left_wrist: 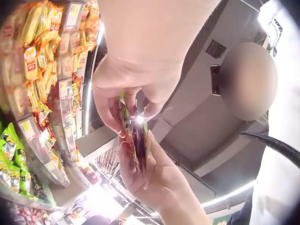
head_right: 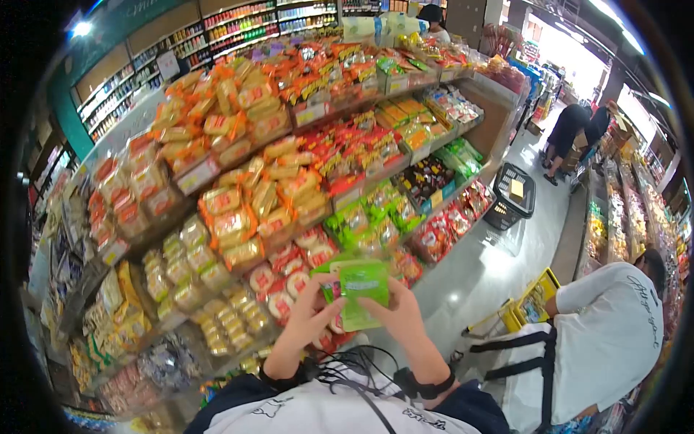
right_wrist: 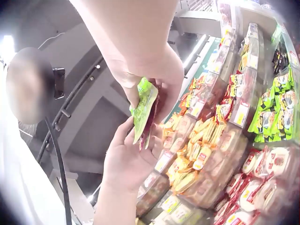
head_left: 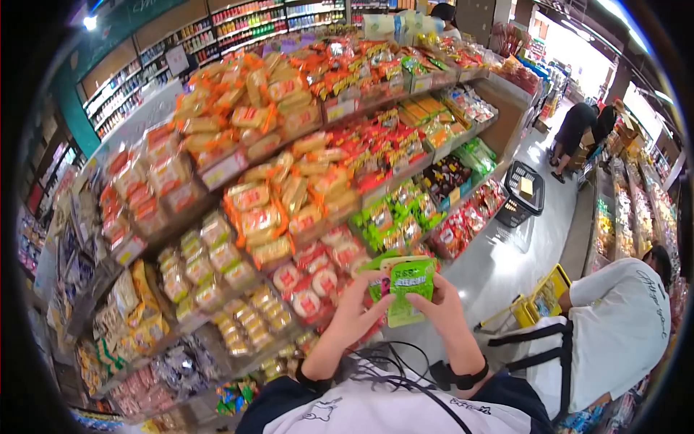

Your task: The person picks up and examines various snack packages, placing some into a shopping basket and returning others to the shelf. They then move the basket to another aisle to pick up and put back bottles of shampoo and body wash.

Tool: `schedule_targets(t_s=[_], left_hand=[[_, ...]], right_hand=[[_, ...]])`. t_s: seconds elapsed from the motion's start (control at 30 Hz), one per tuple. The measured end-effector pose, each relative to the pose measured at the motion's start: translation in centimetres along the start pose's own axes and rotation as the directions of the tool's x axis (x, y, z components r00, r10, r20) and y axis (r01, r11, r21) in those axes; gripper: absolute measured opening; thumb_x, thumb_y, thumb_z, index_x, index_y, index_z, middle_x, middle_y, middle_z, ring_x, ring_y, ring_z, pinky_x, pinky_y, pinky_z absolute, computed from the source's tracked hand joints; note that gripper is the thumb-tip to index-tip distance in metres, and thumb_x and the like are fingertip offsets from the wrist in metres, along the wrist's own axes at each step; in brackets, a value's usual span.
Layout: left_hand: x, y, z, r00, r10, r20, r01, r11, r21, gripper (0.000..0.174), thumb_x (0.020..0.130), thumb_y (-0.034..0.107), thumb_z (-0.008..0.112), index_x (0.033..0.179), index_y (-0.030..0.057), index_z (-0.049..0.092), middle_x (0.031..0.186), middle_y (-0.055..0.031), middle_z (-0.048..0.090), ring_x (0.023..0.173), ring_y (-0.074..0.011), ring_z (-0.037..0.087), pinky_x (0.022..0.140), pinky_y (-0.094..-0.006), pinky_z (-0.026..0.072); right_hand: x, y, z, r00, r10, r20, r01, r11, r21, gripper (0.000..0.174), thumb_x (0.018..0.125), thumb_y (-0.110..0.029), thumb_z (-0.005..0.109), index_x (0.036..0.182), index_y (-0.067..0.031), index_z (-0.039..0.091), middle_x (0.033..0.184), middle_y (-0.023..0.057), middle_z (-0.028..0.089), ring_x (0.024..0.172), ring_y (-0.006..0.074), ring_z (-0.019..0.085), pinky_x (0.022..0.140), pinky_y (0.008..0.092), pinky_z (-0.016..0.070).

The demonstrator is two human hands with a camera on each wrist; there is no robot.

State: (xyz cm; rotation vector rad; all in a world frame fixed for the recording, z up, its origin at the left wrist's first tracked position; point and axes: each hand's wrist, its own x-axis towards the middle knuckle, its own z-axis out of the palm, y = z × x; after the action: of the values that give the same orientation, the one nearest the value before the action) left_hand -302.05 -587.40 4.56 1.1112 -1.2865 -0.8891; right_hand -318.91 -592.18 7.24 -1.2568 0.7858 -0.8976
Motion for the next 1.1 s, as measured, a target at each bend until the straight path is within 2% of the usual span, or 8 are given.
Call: schedule_targets(t_s=[0.23,0.4,0.47,0.63,0.8,0.83,0.9,1.1], left_hand=[[11.0,0.0,0.8,0.974,-0.087,0.209,0.129,0.973,-0.192,0.043,0.08,0.001,0.057,0.119,-0.0008,0.038,0.106,-0.0076,0.049,0.093,-0.0101,0.05,0.076,-0.0217,0.0431],[13.9,-0.1,1.2,0.971,-0.184,0.151,0.23,0.891,-0.393,0.049,0.079,-0.002,0.057,0.123,-0.0016,0.035,0.118,-0.0095,0.04,0.103,-0.0134,0.046,0.084,-0.0256,0.0419],[14.6,-2.3,1.8,0.993,-0.102,0.054,0.115,0.89,-0.441,0.051,0.078,-0.003,0.057,0.124,-0.001,0.034,0.118,-0.0093,0.04,0.102,-0.0139,0.047,0.084,-0.0259,0.0413],[16.7,-2.9,3.3,0.964,-0.237,-0.12,0.162,0.881,-0.444,0.043,0.081,0.002,0.054,0.122,0.0027,0.04,0.09,-0.0023,0.054,0.081,-0.0061,0.048,0.073,-0.0219,0.0382],[21.6,-6.1,7.8,0.863,-0.332,-0.381,0.204,0.919,-0.338,0.033,0.082,0.004,0.054,0.114,0.0046,0.046,0.078,0.0029,0.048,0.071,-0.0038,0.042,0.064,-0.0196,0.033],[22.7,-7.0,8.9,0.843,-0.346,-0.412,0.218,0.92,-0.327,0.033,0.081,0.004,0.054,0.114,0.0046,0.046,0.077,0.0032,0.047,0.071,-0.0035,0.042,0.063,-0.0196,0.0326],[25.2,-8.0,11.3,0.826,-0.37,-0.425,0.227,0.909,-0.35,0.031,0.082,0.005,0.054,0.112,0.0045,0.046,0.074,0.0047,0.043,0.067,-0.0025,0.037,0.06,-0.0196,0.0304],[30.0,-9.0,17.0,0.859,-0.43,-0.277,0.355,0.891,-0.283,0.035,0.085,0.007,0.049,0.119,0.0047,0.042,0.104,-0.0048,0.05,0.096,-0.0127,0.048,0.084,-0.0265,0.0371]], right_hand=[[9.1,-1.5,-4.4,0.998,0.032,-0.06,-0.027,0.996,0.089,0.037,0.076,-0.006,0.061,0.11,0.0006,0.049,0.098,0.0057,0.059,0.085,0.0102,0.056,0.074,0.0245,0.0452],[13.9,-3.3,-5.7,0.997,0.07,0.021,-0.073,0.981,0.179,0.035,0.077,-0.008,0.06,0.109,0.0007,0.049,0.097,0.0056,0.059,0.083,0.0109,0.057,0.072,0.0246,0.046],[16.1,-2.2,-6.8,0.995,0.076,0.066,-0.084,0.986,0.143,0.035,0.077,-0.007,0.059,0.109,0.0009,0.049,0.098,0.0062,0.059,0.084,0.0113,0.057,0.072,0.0248,0.0461],[21.6,-0.7,-10.2,0.95,0.195,0.244,-0.211,0.977,0.041,0.033,0.077,-0.005,0.06,0.108,-0.0002,0.05,0.097,0.0054,0.059,0.083,0.0109,0.057,0.073,0.0244,0.0454],[28.4,-0.4,-14.6,0.875,0.242,0.418,-0.233,0.97,-0.074,0.03,0.076,-0.007,0.062,0.104,0.0011,0.053,0.092,0.0041,0.06,0.081,0.0092,0.056,0.071,0.0237,0.0451],[29.5,0.2,-15.8,0.878,0.195,0.438,-0.211,0.977,-0.011,0.034,0.076,-0.014,0.065,0.105,-0.0016,0.054,0.088,0.0034,0.059,0.071,0.0081,0.056,0.058,0.0218,0.0462],[32.0,0.1,-18.8,0.867,0.163,0.471,-0.182,0.983,-0.004,0.034,0.076,-0.014,0.065,0.105,-0.0019,0.054,0.088,0.0024,0.059,0.07,0.0074,0.055,0.055,0.0208,0.0451],[37.8,0.4,-27.1,0.84,0.287,0.46,-0.324,0.946,0.002,0.033,0.075,-0.009,0.064,0.105,-0.0002,0.054,0.09,0.0029,0.06,0.072,0.0062,0.055,0.059,0.0207,0.045]])
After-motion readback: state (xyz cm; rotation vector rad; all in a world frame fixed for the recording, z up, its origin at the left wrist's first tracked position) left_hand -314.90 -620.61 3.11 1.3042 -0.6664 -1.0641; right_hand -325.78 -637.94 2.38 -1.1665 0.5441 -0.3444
